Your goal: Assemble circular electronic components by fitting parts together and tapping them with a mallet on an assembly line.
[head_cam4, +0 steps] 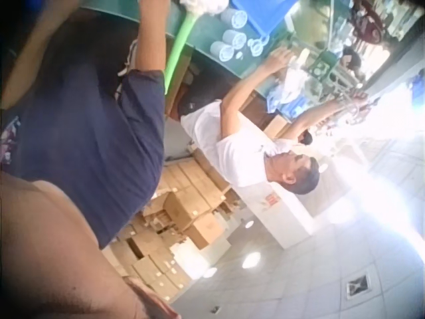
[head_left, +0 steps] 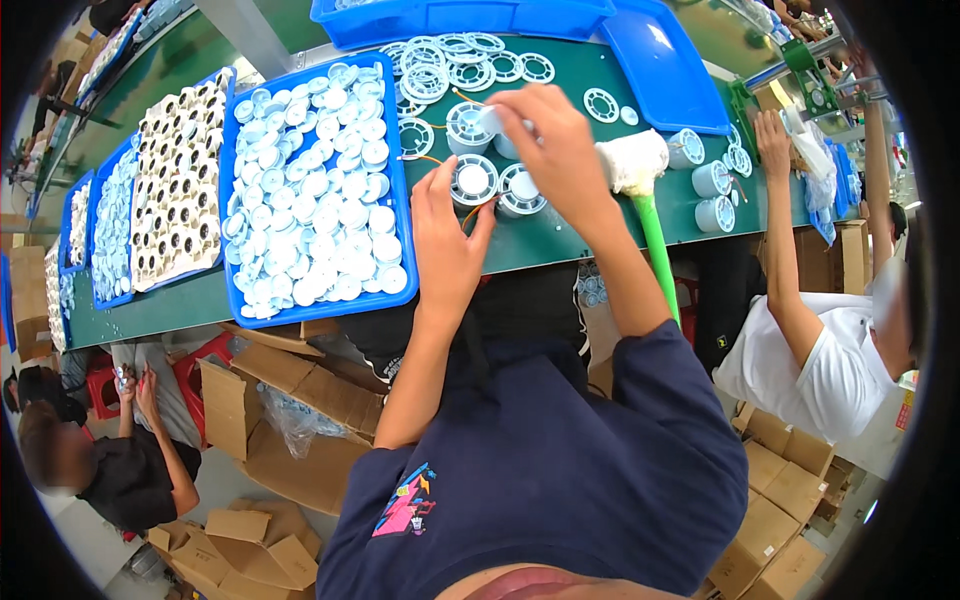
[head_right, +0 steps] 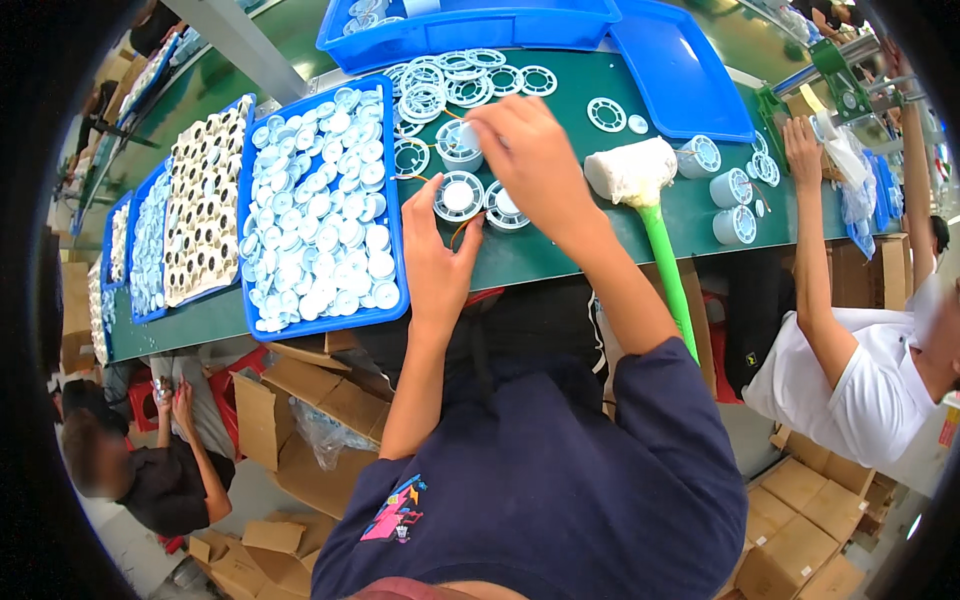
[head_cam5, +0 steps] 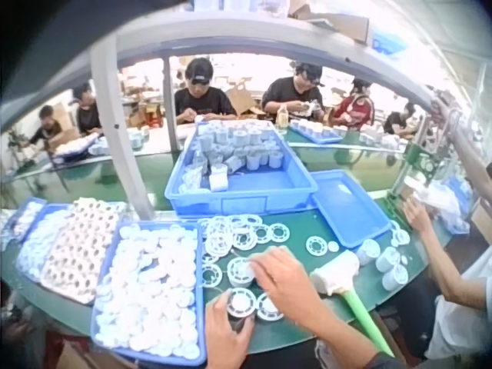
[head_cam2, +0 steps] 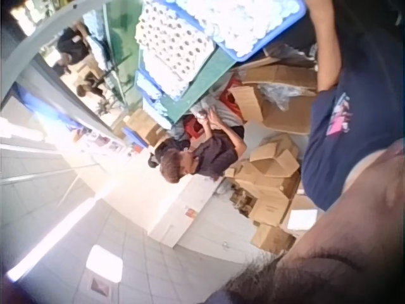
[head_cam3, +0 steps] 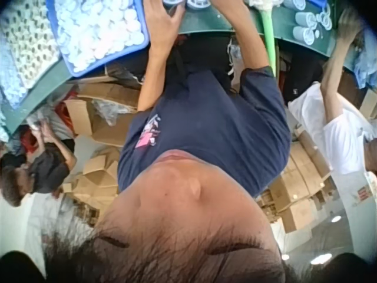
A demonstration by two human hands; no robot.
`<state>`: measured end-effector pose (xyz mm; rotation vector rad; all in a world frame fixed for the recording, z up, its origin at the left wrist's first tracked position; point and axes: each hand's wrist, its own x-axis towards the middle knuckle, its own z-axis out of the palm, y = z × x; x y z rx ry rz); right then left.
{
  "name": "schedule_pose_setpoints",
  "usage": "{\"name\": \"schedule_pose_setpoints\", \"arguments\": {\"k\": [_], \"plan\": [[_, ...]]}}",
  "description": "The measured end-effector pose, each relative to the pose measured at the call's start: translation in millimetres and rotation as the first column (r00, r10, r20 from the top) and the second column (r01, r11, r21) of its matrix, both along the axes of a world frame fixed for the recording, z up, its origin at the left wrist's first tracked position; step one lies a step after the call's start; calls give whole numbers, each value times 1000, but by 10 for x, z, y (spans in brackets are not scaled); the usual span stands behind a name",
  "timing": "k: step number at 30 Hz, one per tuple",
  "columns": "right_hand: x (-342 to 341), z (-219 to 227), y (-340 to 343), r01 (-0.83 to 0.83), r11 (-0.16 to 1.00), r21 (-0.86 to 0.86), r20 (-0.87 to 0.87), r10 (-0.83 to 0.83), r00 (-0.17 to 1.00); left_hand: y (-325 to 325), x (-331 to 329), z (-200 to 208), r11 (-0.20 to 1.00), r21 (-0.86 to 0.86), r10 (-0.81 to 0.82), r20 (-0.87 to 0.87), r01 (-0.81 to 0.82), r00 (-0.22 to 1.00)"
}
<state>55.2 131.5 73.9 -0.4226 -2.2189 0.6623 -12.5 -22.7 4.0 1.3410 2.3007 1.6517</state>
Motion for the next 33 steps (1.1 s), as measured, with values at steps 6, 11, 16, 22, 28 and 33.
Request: {"name": "schedule_pose_setpoints", "arguments": {"k": [6, 11, 16, 22, 28, 33], "plan": [[-266, -240, 79, 26, 993, 119, 125, -41, 991, -14, 28, 17, 1000, -10, 7, -3, -7, 1000], [-255, -165, 167, 3, 1000, 13, 39, -4, 999, -29, 24, -18, 1000, -7, 0, 9, 0, 1000], [-59, -130, 902, 156, 986, 61, 133, -163, 978, -48, 5, -9, 997, 32, -63, 8, 63, 998], [-127, -464, 1168, 190, 928, 321, 571, -350, 743, -32, 16, 12, 998, 58, -15, 88, 10, 996], [-203, -429, 1110, 204, 905, 373, 581, -399, 710, -24, 10, 30, 999, 47, 3, 147, -10, 989], [-42, -523, 1134, 221, 903, 369, 532, -400, 746, -20, 19, 37, 998, 54, -34, 142, 26, 989]]}}
